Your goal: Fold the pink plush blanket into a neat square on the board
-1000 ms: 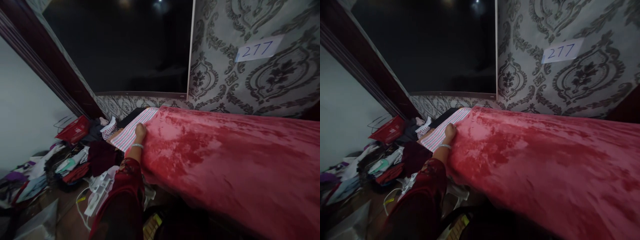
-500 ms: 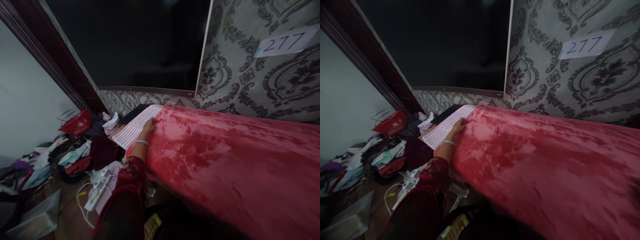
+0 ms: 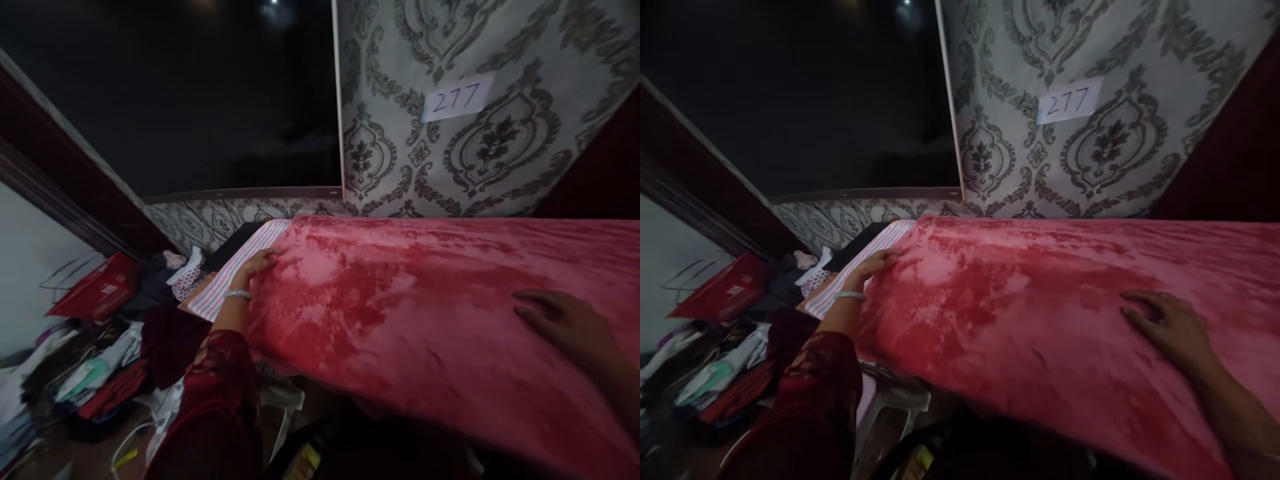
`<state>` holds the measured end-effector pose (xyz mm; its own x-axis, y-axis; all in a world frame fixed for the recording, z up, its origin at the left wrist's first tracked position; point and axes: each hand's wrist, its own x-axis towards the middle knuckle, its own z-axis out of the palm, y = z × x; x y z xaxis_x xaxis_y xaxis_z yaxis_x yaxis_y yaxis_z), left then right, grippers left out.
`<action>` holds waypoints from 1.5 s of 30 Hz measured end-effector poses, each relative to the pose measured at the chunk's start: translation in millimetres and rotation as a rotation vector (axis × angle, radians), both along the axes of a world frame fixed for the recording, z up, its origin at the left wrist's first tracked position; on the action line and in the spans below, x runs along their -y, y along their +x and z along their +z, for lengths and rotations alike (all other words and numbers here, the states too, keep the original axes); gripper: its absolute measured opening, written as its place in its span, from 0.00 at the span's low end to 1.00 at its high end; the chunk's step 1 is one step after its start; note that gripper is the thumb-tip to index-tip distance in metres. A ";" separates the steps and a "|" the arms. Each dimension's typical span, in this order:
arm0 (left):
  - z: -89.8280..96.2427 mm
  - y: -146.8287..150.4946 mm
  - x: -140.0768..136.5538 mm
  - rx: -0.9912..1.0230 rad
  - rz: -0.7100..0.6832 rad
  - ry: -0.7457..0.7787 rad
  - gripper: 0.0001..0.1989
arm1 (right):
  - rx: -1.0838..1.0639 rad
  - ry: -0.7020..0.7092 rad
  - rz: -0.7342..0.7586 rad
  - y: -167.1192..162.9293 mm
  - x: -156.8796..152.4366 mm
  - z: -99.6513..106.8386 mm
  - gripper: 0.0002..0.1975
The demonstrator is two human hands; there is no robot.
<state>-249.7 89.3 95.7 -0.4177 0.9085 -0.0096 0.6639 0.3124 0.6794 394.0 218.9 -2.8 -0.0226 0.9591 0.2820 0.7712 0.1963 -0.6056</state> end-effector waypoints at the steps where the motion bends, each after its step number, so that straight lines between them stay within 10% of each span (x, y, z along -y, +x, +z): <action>1: 3.4 -2.0 0.8 -0.009 -0.002 -0.001 0.18 | -0.002 -0.009 0.031 0.1 -0.3 -0.4 0.08; 27: -16.4 23.5 -1.7 -0.574 0.305 -0.037 0.17 | 0.177 0.157 0.182 11.6 -7.9 -21.8 0.24; 35: -29.2 115.2 -62.1 -0.488 -0.537 0.259 0.12 | 0.101 0.266 0.230 7.2 -7.3 -20.9 0.16; 45: -63.6 151.0 -73.2 -0.503 -0.545 0.357 0.04 | 0.035 0.326 0.203 0.0 -9.8 -17.7 0.08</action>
